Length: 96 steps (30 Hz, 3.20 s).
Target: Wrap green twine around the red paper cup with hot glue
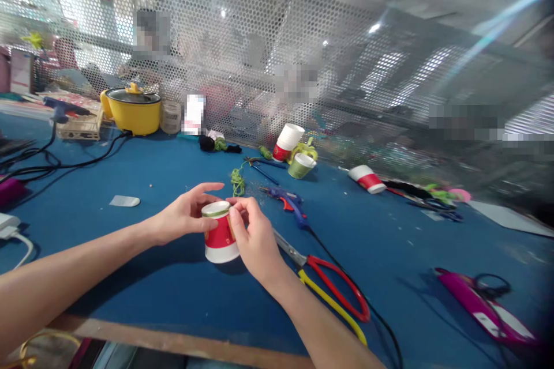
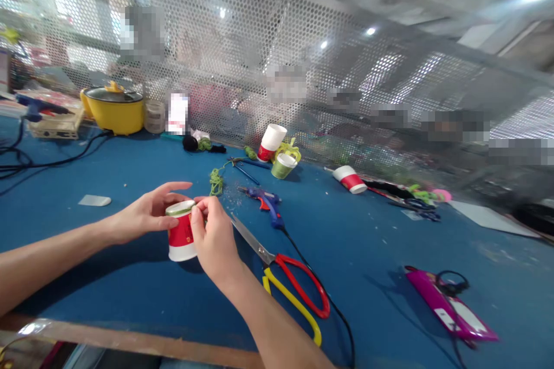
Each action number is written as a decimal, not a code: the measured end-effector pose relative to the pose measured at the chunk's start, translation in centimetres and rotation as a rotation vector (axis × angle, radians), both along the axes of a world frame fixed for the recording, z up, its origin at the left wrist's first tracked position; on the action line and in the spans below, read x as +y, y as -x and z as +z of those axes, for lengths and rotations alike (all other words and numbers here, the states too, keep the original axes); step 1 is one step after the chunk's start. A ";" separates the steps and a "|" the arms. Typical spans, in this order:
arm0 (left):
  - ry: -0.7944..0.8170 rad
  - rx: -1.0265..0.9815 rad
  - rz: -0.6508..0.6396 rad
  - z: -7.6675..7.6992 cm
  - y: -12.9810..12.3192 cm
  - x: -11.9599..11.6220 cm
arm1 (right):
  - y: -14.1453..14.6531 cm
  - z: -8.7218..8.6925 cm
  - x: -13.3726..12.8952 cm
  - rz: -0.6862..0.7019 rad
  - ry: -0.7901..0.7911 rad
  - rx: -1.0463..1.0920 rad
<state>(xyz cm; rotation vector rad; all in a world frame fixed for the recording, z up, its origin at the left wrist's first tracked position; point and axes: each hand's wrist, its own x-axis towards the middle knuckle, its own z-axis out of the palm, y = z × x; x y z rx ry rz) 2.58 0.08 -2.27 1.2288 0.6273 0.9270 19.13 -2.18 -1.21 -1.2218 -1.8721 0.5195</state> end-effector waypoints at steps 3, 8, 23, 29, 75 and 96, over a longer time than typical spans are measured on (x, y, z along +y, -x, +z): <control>-0.005 0.004 0.001 0.1 0.0 -0.1 | 0.0 -0.3 0.0 -0.011 -0.027 -0.030; -0.042 0.051 0.011 0.4 0.1 -0.1 | 0.3 -0.7 -0.1 -0.019 -0.133 -0.067; -0.164 0.328 0.036 1.5 0.9 0.2 | 0.6 -0.3 -0.7 0.018 -0.261 -0.145; -0.219 0.324 0.036 1.2 1.0 0.3 | -0.1 0.4 -0.2 0.040 -0.234 -0.100; -0.328 0.214 0.037 -0.5 1.6 1.5 | -5.5 3.4 -0.8 0.041 0.488 0.082; -0.307 0.224 0.059 -0.5 1.5 1.6 | -5.2 3.3 -1.6 0.010 0.325 -0.097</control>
